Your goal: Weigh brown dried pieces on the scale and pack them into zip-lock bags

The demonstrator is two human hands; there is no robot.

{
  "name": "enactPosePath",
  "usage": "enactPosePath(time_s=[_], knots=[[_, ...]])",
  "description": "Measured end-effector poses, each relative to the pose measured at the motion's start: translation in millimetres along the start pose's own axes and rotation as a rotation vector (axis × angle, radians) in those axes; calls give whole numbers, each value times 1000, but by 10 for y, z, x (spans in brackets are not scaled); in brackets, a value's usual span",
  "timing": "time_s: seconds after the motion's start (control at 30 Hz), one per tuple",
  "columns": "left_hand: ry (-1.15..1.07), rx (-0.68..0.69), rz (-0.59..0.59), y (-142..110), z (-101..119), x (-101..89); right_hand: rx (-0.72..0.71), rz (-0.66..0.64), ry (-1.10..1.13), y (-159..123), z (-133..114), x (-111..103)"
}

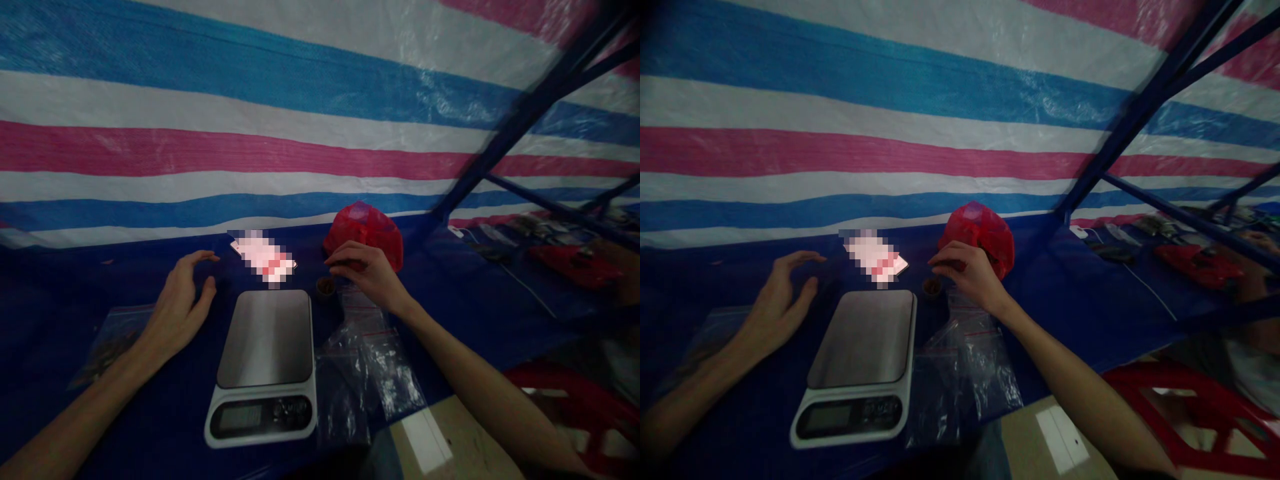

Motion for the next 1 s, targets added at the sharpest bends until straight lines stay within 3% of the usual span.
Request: enactPosePath(time_s=[0.13,0.33,0.43,0.53,0.6,0.73,0.87,0.9,1.0], knots=[[8,9,-15,3,14,-7,15,39,6,14,18,-88],[10,25,-12,2,13,-4,92,226,-289,27,309,-579],[12,30,-19,10,12,-8,179,102,-498,23,512,-677],[23,42,-19,27,0,-25,202,-120,-660,9,613,-599],[35,45,-5,40,-21,-40,185,-177,-711,7,602,-546],[50,55,31,78,-66,-70,168,-33,-753,32,415,-568],[49,71,39,113,-29,-132,83,97,-629,-122,-32,-468],[41,69,19,113,3,-151,27,67,-531,-231,-184,-375],[-51,84,-109,81,154,-174,-142,-204,-221,-719,-651,32]])
Point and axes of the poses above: each hand's wrist, its own y-axis towards the middle knuckle, its own x-axis out of the palm, z = x × y, the point moved 1 cm from there along y, towards the middle knuckle, and after that the axes turned 2 degrees about y, right-handed, at the moved point
